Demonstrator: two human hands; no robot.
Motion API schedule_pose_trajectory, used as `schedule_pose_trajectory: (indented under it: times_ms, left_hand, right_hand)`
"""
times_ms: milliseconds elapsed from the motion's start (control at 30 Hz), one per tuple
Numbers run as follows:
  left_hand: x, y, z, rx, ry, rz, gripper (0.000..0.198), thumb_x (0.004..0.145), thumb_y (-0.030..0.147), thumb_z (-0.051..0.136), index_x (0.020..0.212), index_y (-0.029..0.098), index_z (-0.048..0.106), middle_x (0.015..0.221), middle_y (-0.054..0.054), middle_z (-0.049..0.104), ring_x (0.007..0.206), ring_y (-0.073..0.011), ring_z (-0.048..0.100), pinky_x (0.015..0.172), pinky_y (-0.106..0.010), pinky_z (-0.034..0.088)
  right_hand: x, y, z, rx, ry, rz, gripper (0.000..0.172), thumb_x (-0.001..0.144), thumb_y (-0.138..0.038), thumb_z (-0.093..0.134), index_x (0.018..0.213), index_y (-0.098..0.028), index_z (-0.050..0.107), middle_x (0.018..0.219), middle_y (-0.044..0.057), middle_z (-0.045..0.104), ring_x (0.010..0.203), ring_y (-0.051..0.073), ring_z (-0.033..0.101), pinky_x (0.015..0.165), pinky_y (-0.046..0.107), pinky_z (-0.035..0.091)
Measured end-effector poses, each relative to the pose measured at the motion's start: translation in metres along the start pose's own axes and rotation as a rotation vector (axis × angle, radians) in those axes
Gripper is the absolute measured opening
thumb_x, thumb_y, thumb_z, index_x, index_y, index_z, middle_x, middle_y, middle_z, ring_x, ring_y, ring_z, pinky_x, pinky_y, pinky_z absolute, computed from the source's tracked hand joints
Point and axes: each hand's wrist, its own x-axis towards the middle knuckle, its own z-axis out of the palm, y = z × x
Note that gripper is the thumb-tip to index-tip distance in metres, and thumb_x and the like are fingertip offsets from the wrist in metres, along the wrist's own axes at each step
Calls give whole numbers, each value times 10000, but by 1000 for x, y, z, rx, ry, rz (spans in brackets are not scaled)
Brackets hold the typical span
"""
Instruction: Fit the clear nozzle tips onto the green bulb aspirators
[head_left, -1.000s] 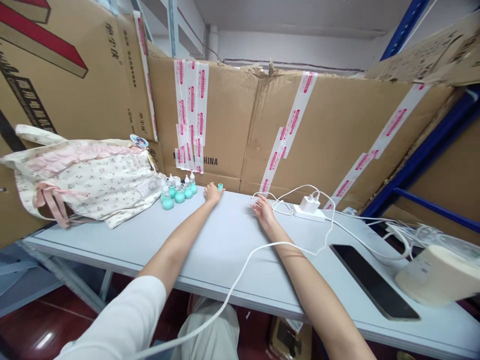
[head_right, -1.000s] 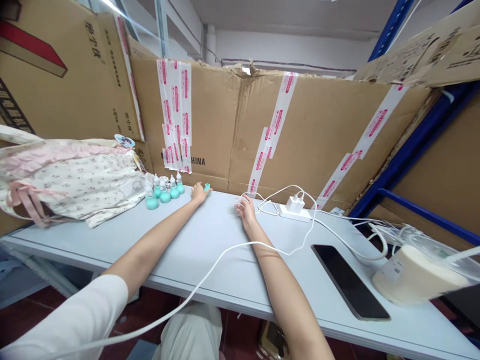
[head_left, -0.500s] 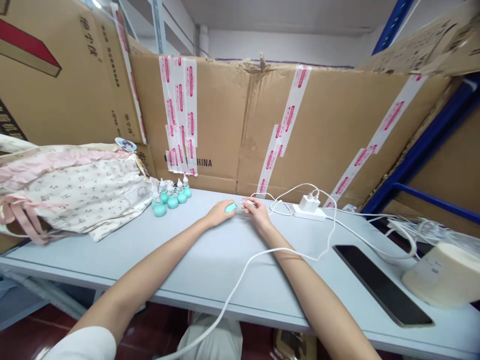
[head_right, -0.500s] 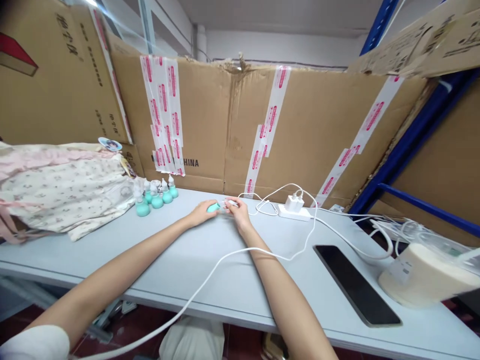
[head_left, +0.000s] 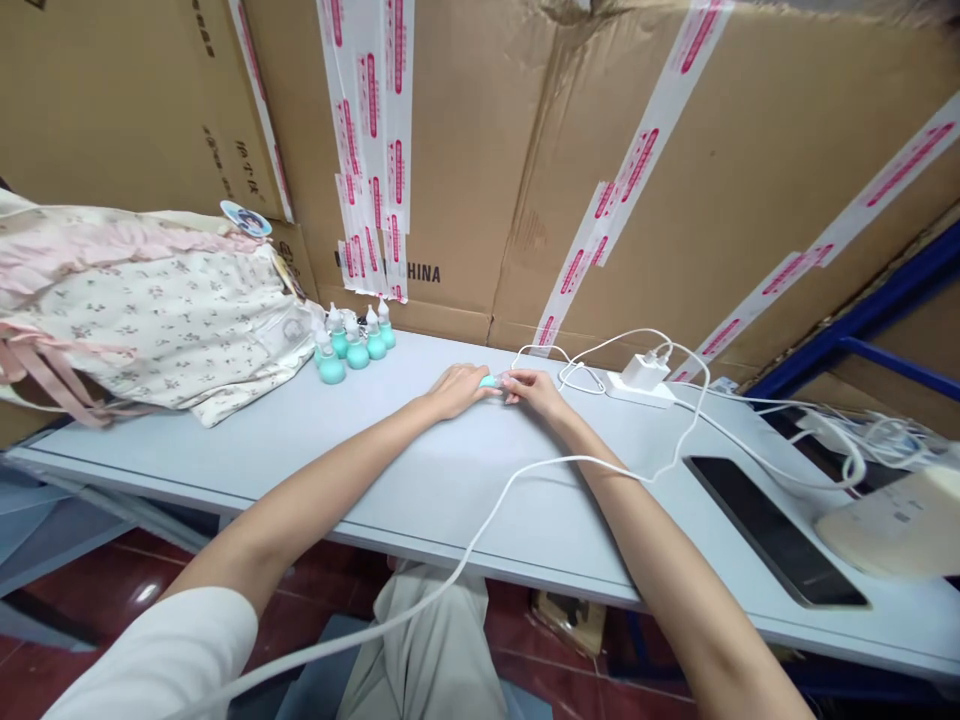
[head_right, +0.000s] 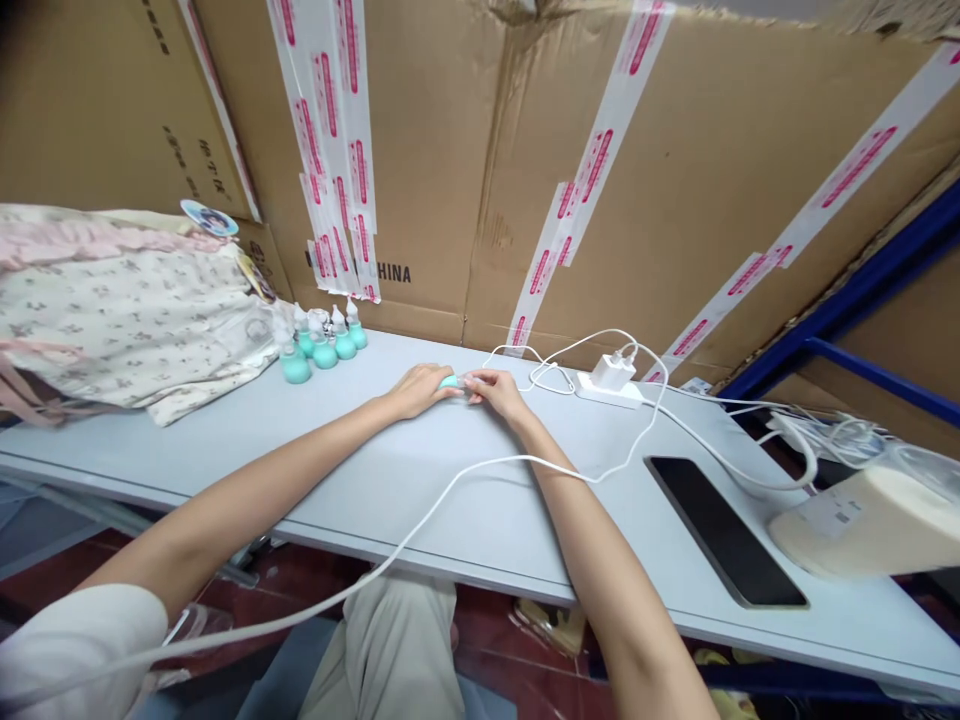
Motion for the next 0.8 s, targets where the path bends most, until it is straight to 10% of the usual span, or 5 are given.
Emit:
schedule_pose_trajectory:
  times_ms: [500,800]
  left_hand:
    - [2,12,-4,165,-73,-7,510,925,489,316,1032,69,584,895,-175,618,913,-265,583,809,-333,391]
    - [3,10,1,-262,20,-113,471,877,575,373,1024,160,542,939,-97,632,884,-233,584,787,-323,419]
  right_hand:
    - [-3,6,1,-246,-15,-109,431,617,-477,717,824,-99,730,469,27,577,427,132,519,473,235,416]
    - [-8,-13,1,-212,77,-175,613,652,-425,723,1186,-147,605,761,61,671,501,139,579,415,205,417]
